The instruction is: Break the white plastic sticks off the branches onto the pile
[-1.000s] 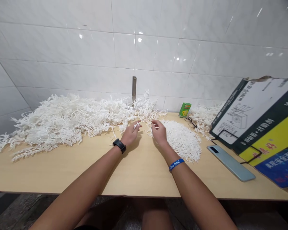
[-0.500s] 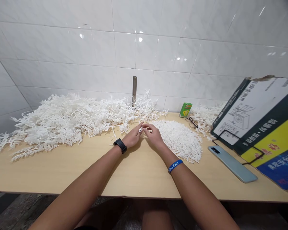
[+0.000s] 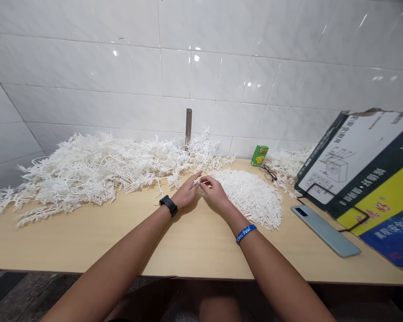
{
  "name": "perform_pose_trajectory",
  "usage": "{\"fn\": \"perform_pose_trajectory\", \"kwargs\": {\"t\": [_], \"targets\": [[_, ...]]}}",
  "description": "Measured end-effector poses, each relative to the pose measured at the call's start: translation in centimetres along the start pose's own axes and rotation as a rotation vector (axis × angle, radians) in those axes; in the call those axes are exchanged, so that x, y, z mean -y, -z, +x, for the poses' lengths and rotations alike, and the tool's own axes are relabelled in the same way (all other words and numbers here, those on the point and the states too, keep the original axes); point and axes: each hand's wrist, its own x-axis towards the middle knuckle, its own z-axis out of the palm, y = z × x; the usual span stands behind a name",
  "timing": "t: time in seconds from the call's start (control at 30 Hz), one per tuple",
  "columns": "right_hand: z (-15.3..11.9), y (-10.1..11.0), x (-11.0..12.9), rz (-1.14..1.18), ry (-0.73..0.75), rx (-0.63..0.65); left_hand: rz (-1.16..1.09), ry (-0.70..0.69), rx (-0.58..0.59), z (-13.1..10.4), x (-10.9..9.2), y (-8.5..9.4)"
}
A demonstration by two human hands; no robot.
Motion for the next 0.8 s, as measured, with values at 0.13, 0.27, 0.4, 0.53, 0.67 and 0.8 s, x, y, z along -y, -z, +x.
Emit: {"fn": "perform_pose_trajectory", "kwargs": {"t": [0.13, 0.27, 0.4, 0.53, 0.67, 0.8], "targets": [[-0.03, -0.12, 0.16, 0.008, 0.03, -0.01, -0.062, 0.017, 0.031, -0.08, -0.13, -0.12], [-0.1, -0.1, 0.28, -0.019, 0.035, -0.051, -0.175, 0.053, 0.017, -0.09, -0.13, -0.31], [-0.14, -0.15, 0.29, -0.008, 0.028, -0.058, -0.306, 0.127, -0.002, 0.01, -0.26, -0.2], [-0.09, -0.24, 0.28, -0.017, -0.01, -0.054, -0.329, 0.096, -0.034, 0.1, -0.33, -0.13], [-0.11, -0.26, 0.43, -0.033, -0.04, -0.003, -0.332, 0.056, -0.065, 0.22, -0.05, -0.43], [-0.14, -0.41, 0.48, 0.01, -0.056, 0.025, -0.432, 0.114, -0.129, 0.3, -0.03, -0.76]]}}
